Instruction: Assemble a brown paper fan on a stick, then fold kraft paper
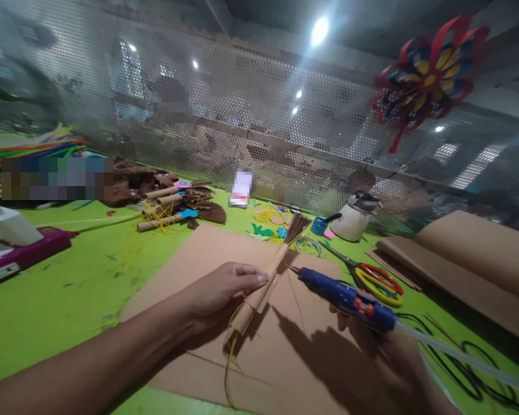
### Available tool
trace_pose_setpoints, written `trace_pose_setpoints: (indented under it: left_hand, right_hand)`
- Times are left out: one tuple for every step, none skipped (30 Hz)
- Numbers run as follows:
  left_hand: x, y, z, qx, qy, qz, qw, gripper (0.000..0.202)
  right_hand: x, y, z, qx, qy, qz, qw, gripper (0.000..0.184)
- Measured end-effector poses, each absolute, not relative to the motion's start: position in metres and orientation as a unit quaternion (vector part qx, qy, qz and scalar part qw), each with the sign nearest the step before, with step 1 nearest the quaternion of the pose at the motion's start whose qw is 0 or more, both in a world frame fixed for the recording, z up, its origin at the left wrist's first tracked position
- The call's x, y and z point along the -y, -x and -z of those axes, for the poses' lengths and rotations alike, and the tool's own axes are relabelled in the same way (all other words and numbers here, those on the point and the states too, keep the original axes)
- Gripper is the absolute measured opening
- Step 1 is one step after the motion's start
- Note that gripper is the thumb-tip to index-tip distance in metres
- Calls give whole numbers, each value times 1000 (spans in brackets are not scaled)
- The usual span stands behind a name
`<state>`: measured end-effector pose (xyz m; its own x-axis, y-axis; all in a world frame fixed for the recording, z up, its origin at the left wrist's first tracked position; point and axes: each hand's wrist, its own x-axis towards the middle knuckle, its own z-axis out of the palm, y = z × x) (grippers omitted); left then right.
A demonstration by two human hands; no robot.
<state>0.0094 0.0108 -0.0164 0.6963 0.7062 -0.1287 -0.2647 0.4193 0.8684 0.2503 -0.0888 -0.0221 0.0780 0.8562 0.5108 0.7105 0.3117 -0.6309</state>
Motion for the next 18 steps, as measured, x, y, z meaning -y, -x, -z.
trace_pose_setpoints:
  left_hand:
    - [-11,-10,17,-246,-447,-302,805,17]
    - [-11,-10,17,-246,-447,-304,804,17]
    - [-11,-10,17,-248,-446,-306,804,17]
    - [-11,-10,17,-250,-445,-308,803,17]
    - [-10,-10,17,-251,-444,-308,803,16]
    - [-10,-9,17,-252,-444,-305,804,16]
    - [-10,-9,17,-252,-446,-301,804,16]
    - [-10,-9,16,-254,-447,-297,804,16]
    - [-10,-8,15,-256,-448,-295,804,15]
    - [-10,-8,15,-258,-447,-294,805,15]
    - [-9,-8,14,-259,-446,-294,805,15]
    - [-9,-8,13,-260,-443,-294,806,15]
    - [-9,-8,12,-260,-442,-293,807,15]
    - [-9,-8,12,-259,-440,-292,808,15]
    - [-8,-8,11,-259,-441,-292,808,14]
    - [-8,-8,11,-258,-442,-292,808,13]
    - [-8,-7,10,-256,-442,-293,808,12]
    - [-8,-7,10,-251,-442,-295,809,12]
  right_hand:
    - [89,-250,22,675,583,-80,445,28]
    - [89,-249,22,677,584,-82,440,27]
    - [88,-248,23,680,584,-85,435,26]
    - [88,-248,23,682,583,-90,432,26]
    - [87,-247,24,682,582,-95,432,26]
    - [86,-246,25,681,581,-101,434,27]
    - [85,-246,25,678,579,-107,439,28]
    - [84,-246,25,675,577,-114,444,28]
    - [84,-246,25,673,574,-123,449,29]
    - [84,-245,25,671,571,-132,453,30]
    - [84,-245,24,670,570,-141,454,32]
    - [84,-244,24,668,571,-150,453,33]
    - [85,-244,24,666,573,-157,451,34]
    - [85,-244,24,664,575,-163,449,35]
    - [86,-243,24,663,577,-165,447,36]
    - [87,-243,24,664,578,-164,444,36]
    - [88,-244,23,668,580,-157,440,35]
    - [89,-245,23,672,582,-145,434,34]
